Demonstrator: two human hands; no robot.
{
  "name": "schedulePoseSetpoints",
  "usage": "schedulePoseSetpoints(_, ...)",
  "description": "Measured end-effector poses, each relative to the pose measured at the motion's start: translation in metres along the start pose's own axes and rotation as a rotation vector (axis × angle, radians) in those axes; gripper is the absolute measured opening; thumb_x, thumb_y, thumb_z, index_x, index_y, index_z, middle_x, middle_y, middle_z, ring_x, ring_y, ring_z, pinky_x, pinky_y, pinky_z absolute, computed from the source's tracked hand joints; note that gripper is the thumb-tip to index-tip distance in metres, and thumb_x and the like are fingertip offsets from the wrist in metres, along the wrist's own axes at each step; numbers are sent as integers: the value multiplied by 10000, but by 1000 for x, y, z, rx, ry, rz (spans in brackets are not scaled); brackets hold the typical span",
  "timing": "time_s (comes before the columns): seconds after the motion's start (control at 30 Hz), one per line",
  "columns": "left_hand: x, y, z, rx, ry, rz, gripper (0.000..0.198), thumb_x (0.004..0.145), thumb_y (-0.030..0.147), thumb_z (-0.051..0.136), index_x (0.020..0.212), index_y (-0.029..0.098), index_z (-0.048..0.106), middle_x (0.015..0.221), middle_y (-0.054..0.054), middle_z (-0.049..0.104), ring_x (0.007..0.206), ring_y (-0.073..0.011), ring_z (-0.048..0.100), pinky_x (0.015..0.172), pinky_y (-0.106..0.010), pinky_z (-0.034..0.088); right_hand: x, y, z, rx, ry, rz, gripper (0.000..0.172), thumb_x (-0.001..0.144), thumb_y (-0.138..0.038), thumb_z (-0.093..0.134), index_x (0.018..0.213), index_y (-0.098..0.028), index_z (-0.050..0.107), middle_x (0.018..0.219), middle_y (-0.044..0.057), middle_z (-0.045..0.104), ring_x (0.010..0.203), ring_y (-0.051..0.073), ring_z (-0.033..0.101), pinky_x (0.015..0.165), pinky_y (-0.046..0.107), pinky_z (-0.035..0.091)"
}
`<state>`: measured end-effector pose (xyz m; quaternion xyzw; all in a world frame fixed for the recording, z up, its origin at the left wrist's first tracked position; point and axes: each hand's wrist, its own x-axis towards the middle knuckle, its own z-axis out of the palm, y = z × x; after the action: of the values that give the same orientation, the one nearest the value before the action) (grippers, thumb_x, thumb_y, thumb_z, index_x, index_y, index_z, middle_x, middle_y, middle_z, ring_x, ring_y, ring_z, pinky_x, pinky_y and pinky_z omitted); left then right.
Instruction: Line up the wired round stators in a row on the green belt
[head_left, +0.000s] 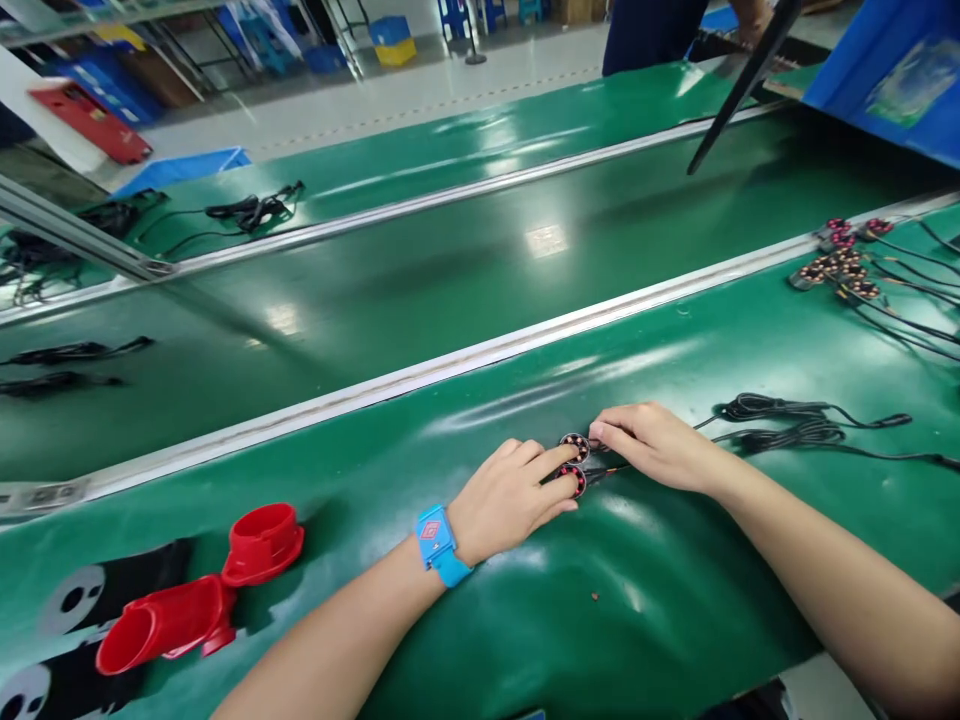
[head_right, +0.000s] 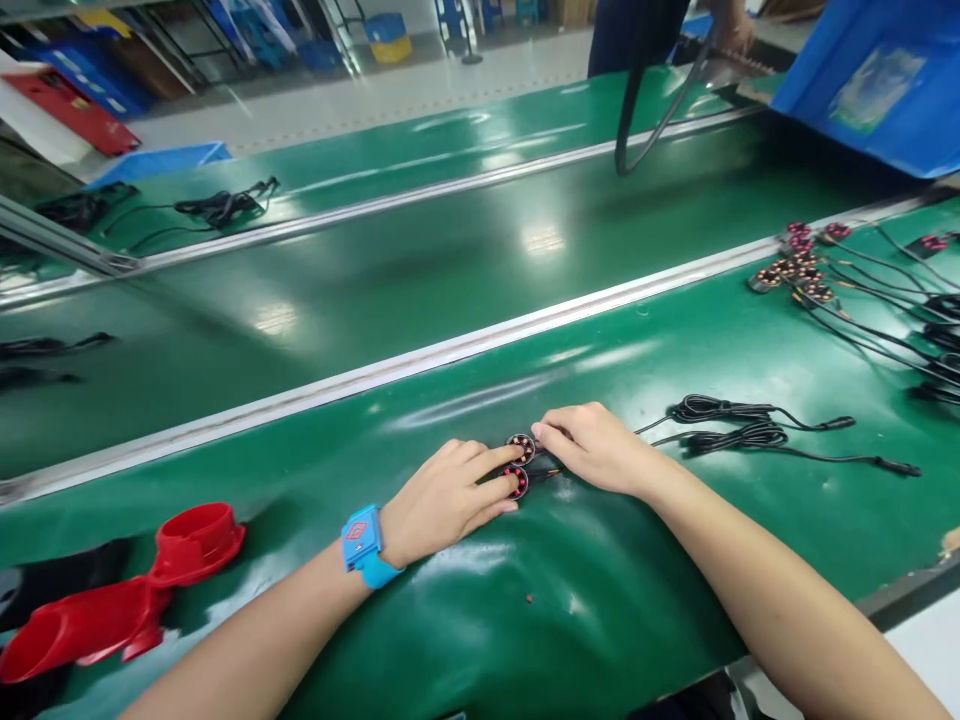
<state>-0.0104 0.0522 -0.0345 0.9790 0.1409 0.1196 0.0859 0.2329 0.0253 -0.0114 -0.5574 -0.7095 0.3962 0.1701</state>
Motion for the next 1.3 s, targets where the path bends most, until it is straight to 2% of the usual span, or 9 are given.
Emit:
schedulePoseSetpoints(0.17, 2, -1, -4, -40, -30, 1, 227, 1035, 390, 465, 996, 215, 603, 1319, -11, 576, 852, -197, 472, 713, -355, 315, 3, -2, -1, 286, 5, 115, 314, 931, -397, 443, 834, -188, 656, 863, 10, 666, 836, 176, 601, 771, 280, 429)
schedulePoseSetpoints(0.37, 4, 3, -8, -8, -46, -18, 175, 1021, 361, 502, 1000, 215, 595, 1307, 1, 572, 839, -194, 466, 709, -370, 314, 8, -2, 3, 592, -15, 197, 273, 856, -388, 483, 798, -164, 627, 809, 25, 639, 761, 162, 598, 717, 273, 463)
schedulePoseSetpoints(0.5, 3, 7, -8, 46, -32, -40, 167, 1006, 371, 524, 982, 219, 591, 1304, -16, 564, 831, -201, 458, 715, -373, 322, 5, 1, 2, 532, -74, 171, 271, 856, -370, 470, 852, -156, 637, 842, 40, 652, 791, 170, 613, 753, 290, 483)
schedulePoseSetpoints(0.57, 2, 8, -6, 50, -36, -47, 176, 1005, 379, 519, 981, 218, 585, 1320, -30, 550, 849, -207, 469, 721, -374, 333, 3, 4, 0, 491, -103, 148, 272, 848, -343, 491, 979, -154, 638, 869, 43, 660, 814, 173, 617, 771, 298, 487)
schedulePoseSetpoints(0.67, 0, 6, -5, 22, -52, -52, 183, 1009, 384, 504, 997, 220, 584, 1352, -48, 526, 878, -216, 489, 727, -373, 350, -3, 7, -2, 500, -135, 98, 492, 829, -310, 565, 1296, -166, 505, 923, 37, 652, 859, 173, 620, 794, 305, 494)
schedulePoseSetpoints(0.73, -1, 4, -4, -3, -62, -47, 183, 1013, 383, 497, 1009, 226, 590, 1368, -49, 516, 900, -219, 501, 735, -371, 361, -6, 9, -3, 511, -150, 61, 600, 842, -301, 584, 1399, -183, 395, 954, 36, 641, 879, 166, 618, 802, 305, 497)
schedulePoseSetpoints(1.07, -3, 2, -6, -45, -80, -56, 203, 1015, 390, 485, 1022, 243, 625, 1387, -42, 500, 918, -226, 517, 740, -385, 398, -7, 15, -4, 490, -170, 27, 563, 927, -366, 584, 1417, -217, 351, 1020, 51, 659, 921, 171, 641, 848, 331, 524)
schedulePoseSetpoints(1.2, -4, 1, -5, -50, -60, -56, 223, 1023, 392, 462, 1043, 241, 626, 1388, -60, 501, 939, -230, 533, 752, -387, 414, -25, 9, -16, 397, 16, -53, 530, 931, -353, 625, 1403, -264, 401, 1267, 80, 586, 1152, 208, 576, 1002, 363, 483)
schedulePoseSetpoints(1.3, -4, 1, -5, -44, -52, -47, 212, 1025, 379, 462, 1039, 245, 626, 1388, -61, 504, 942, -229, 542, 750, -383, 423, -40, -3, -21, 361, 129, -95, 360, 968, -362, 592, 1304, -265, 503, 1216, 64, 606, 1127, 200, 583, 994, 332, 481)
